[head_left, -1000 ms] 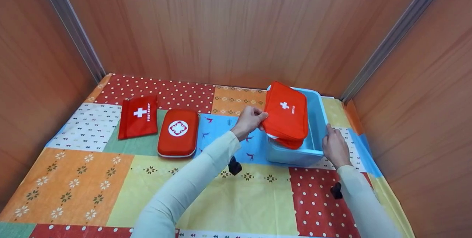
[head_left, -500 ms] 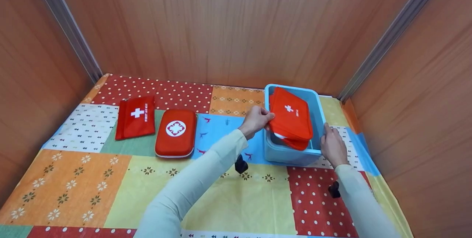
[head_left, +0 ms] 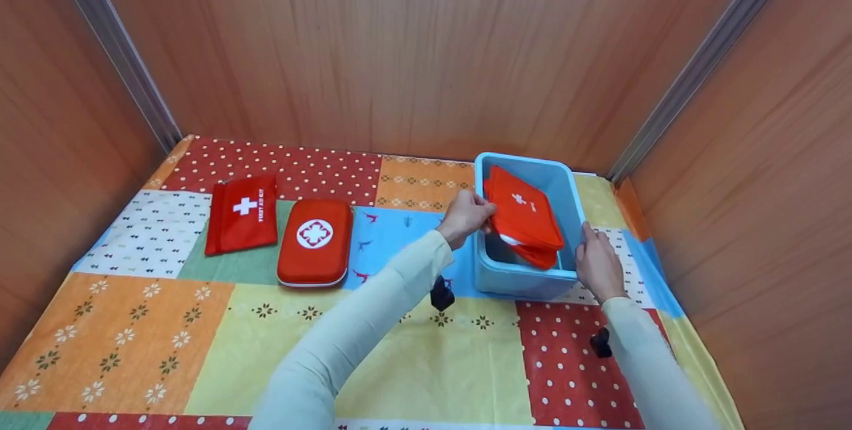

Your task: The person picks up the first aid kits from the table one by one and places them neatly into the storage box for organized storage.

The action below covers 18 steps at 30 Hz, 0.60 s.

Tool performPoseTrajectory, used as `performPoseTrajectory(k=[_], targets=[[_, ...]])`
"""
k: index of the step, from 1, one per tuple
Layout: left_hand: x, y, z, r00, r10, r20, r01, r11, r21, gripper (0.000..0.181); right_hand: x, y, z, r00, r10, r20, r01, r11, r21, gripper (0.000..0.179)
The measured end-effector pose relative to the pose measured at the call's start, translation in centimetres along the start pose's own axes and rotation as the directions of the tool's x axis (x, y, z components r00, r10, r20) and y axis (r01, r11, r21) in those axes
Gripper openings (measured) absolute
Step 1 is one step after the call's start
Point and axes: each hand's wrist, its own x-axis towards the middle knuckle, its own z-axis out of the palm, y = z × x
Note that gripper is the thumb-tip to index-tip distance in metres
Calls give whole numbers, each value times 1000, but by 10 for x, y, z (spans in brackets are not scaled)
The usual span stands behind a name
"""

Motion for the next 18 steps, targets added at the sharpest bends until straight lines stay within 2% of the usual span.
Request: performPoseTrajectory(k=[8, 13, 18], targets=[[3, 2, 7, 999, -24, -41, 24, 1000, 6, 10, 0, 0, 1, 999, -26, -27, 26, 1000, -10, 54], [5, 0, 8, 999, -33, -41, 33, 999, 1, 11, 1, 1, 1, 1000, 5, 0, -5, 1000, 1, 56], [7, 0, 7, 999, -50, -18, 51, 997, 58, 14, 1, 0, 1, 999, 40, 34, -40, 999, 1, 59]])
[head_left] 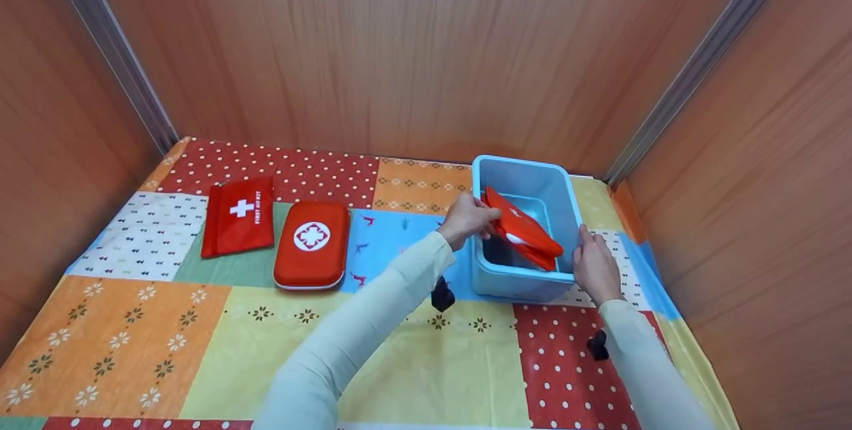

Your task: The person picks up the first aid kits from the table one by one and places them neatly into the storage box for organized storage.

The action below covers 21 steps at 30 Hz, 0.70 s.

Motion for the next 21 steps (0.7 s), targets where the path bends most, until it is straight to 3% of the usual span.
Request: performPoseTrajectory(k=[5, 8, 15, 21], targets=[[-3, -4, -8, 999, -5, 46, -2, 988, 156, 21, -1, -1, -1, 1000, -8, -5, 8, 1000, -6, 58], [-6, -5, -13, 1000, -9, 28, 3, 978, 211, 28, -2, -1, -1, 999, -31, -28, 31, 999, -5, 56], [-11, -2, -20, 1000, -5, -16, 8, 986, 167, 41, -3, 1, 0, 997, -61, -55, 60, 998, -6, 54], [-9, -4, -25, 1000, 1, -30, 4, 985, 171, 35, -4, 0, 0, 997, -54, -58, 54, 998, -12, 54]])
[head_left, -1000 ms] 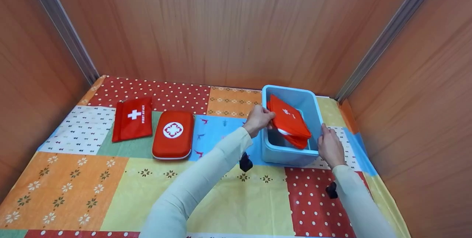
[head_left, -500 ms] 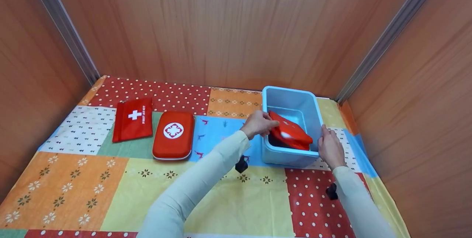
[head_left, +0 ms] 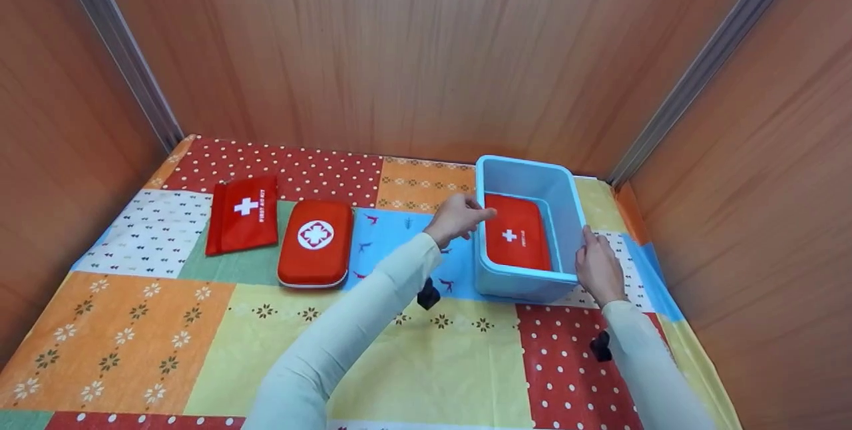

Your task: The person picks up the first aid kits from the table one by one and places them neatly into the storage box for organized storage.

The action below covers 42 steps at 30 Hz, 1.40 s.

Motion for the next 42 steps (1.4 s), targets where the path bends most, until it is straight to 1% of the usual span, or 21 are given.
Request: performPoseTrajectory(k=[3, 6, 12, 17, 21, 25, 27, 30, 34, 37, 42], targets=[[1, -3, -4, 1000, -9, -5, 9, 1000, 10, 31, 0, 0, -1, 1000, 6, -2, -6, 1000, -1, 54], [1, -7, -10, 1000, -3, -11, 4, 1000, 26, 28, 0, 0, -1, 1000, 7, 0, -7, 1000, -3, 54], [1, -14, -27, 999, 8, -35, -7, 1000, 23, 24, 0, 1, -2, 1000, 7, 6, -7, 1000, -3, 54], [-1, -19, -49, 998, 14, -56, -14, 1000, 10, 28, 0, 1, -1, 1000, 3, 4, -3, 1000, -2, 54], [-4, -28, -73, 997, 25, -67, -25, 1000, -2, 31, -1, 1, -1, 1000, 10, 16, -10, 1000, 6, 55], [-6, -42, -99, 995, 26, -101, -27, 1000, -6, 32, -1, 0, 0, 1000, 4, 6, -4, 1000, 0, 55], [-7, -50, -110, 993, 17, -120, -16, 1000, 7, 33, -2, 1, 0, 1000, -1, -7, 1, 1000, -1, 54], [-9, -63, -125, 987, -14, -161, 17, 1000, 21, 34, -2, 1, 0, 1000, -12, -21, 13, 1000, 1, 53], [-14, -82, -143, 972, -57, -229, 70, 996, 48, 35, -2, 1, 0, 999, -26, -20, 26, 1000, 9, 53], [-17, -97, -156, 960, -76, -270, 104, 990, 90, 35, -1, 1, 0, 1000, -16, -8, 16, 1000, 13, 54], [-23, -123, -176, 938, -69, -338, 135, 975, 175, 36, 0, 0, -1, 1000, -12, -2, 12, 1000, 15, 54]])
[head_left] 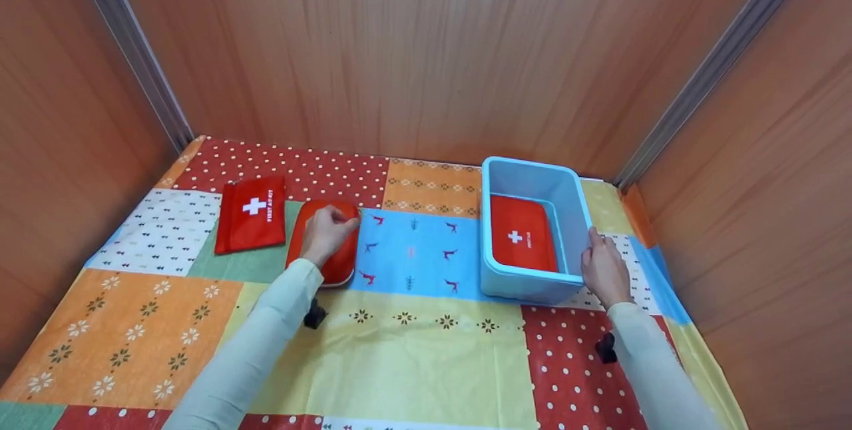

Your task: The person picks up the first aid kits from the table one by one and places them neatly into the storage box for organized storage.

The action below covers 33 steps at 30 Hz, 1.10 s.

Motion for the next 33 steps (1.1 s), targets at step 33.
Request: performPoseTrajectory(k=[33], targets=[[-18, -94, -33, 963, -265, 53, 268, 960, -82, 85, -1, -2, 0, 998, 43, 35, -44, 999, 26, 55]])
